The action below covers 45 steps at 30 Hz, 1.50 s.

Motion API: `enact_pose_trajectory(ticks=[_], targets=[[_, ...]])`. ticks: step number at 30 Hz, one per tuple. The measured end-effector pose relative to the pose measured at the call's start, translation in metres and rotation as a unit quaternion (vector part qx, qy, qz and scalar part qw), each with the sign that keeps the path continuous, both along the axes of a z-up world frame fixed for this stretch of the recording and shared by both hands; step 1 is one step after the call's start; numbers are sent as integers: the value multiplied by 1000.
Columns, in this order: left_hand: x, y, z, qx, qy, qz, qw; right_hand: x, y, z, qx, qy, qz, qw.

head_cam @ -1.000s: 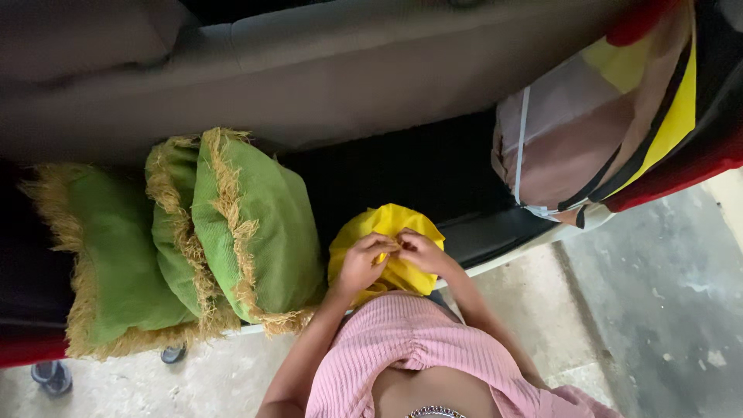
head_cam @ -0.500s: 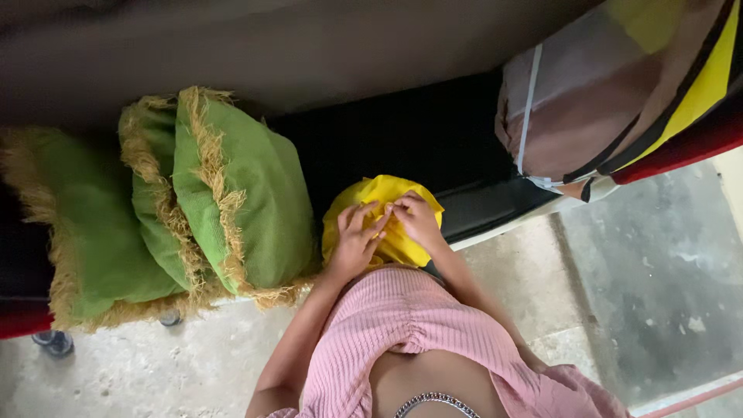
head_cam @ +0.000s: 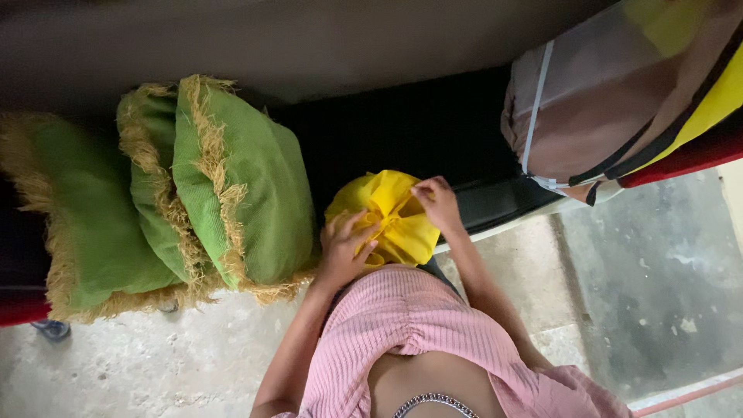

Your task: The person loads items into the open trunk of a car. They place a yellow drawstring bag, a tote bag, two helmets, a basket of toys, a box of toys, and a red ride-on toy car into the trunk.

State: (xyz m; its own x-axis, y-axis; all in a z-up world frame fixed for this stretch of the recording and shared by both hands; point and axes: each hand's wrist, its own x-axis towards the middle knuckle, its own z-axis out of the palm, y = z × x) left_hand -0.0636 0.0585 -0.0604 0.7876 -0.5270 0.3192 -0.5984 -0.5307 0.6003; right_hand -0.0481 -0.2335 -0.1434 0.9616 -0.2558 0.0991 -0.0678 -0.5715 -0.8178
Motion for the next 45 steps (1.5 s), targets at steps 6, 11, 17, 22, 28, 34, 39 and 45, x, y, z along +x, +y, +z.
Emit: enact_pose_trajectory(ticks=[6, 11, 17, 22, 28, 34, 39, 45], targets=[[24, 20, -9, -35, 96, 107, 989, -9, -18, 46, 30, 52, 84, 995], [37, 18, -15, -41, 99, 90, 990, -18, 43, 69, -183, 14, 232, 955], [40, 2, -13, -100, 118, 94, 984, -4, 70, 56, -358, -59, 294, 884], [35, -7, -23, -80, 63, 113, 988, 18, 65, 25, -355, -26, 304, 883], [17, 3, -74, -93, 77, 238, 964, 15, 63, 24, -283, -112, 213, 928], [7, 15, -142, -264, 376, 307, 834, 14, 56, 60, -219, -141, 184, 948], [-1, 9, -162, -399, 609, 334, 598, 15, 43, 86, -190, -133, 164, 959], [9, -17, -142, -424, 738, 312, 423, 21, 5, 110, -153, -132, 54, 978]])
